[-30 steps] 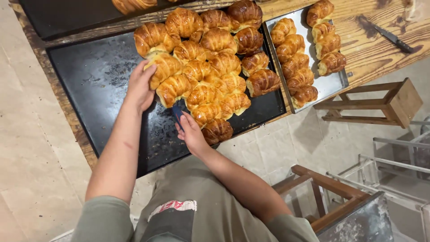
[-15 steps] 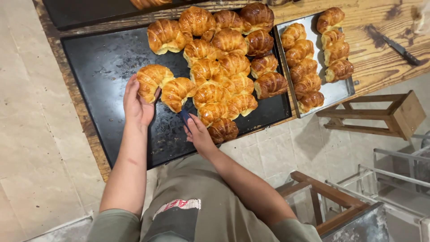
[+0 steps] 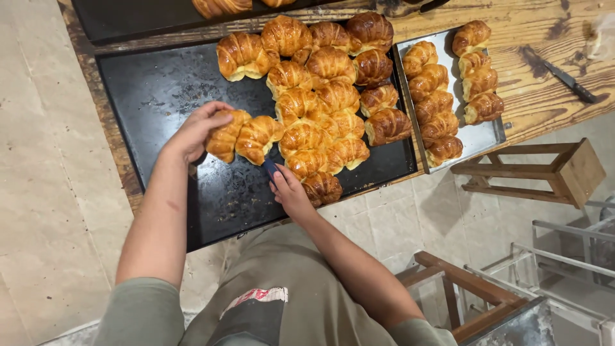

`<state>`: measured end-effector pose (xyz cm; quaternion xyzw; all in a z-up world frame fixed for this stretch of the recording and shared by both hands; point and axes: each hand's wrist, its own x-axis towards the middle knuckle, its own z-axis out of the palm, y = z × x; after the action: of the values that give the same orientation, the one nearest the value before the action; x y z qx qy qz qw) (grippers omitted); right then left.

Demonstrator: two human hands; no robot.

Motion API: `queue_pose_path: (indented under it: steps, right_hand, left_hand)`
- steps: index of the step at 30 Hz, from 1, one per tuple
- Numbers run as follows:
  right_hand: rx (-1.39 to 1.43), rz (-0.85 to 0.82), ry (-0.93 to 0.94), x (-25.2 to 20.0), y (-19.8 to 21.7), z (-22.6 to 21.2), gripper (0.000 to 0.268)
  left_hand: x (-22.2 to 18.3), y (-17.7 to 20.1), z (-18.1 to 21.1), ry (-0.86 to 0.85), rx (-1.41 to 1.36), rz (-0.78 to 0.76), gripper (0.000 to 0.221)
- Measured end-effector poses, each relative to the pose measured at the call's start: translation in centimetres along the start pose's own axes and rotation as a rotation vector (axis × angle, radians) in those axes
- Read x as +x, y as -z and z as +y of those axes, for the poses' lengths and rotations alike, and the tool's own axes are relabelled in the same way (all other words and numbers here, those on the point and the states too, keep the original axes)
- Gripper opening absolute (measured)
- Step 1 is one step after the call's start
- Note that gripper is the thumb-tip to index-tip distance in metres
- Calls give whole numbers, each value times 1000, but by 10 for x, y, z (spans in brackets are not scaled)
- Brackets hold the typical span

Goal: Transferring baked croissants from a large baking sheet to a smaller tray using a scraper and hands.

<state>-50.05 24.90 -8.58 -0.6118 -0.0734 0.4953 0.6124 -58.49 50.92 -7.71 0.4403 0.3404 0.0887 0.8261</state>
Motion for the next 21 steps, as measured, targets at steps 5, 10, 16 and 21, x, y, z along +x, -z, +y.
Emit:
queue_pose_path:
  steps: [5,10,16,21]
  right_hand:
    - [31,6,-22,-3,-5,0,38]
    - [46,-11,-46,2,-5,3,40]
    - [38,-21,-58,4,-5,7,42]
    - [69,-14,-54,6,-9,7,42]
  left_hand:
    - [-10,1,-17,-46,-241,124,27]
    - [-19,5,-21,-163,-491,245,22]
    - [-36,22,5,-333,78,371,30]
    - [-39,-31,53,-479,1160,536,36]
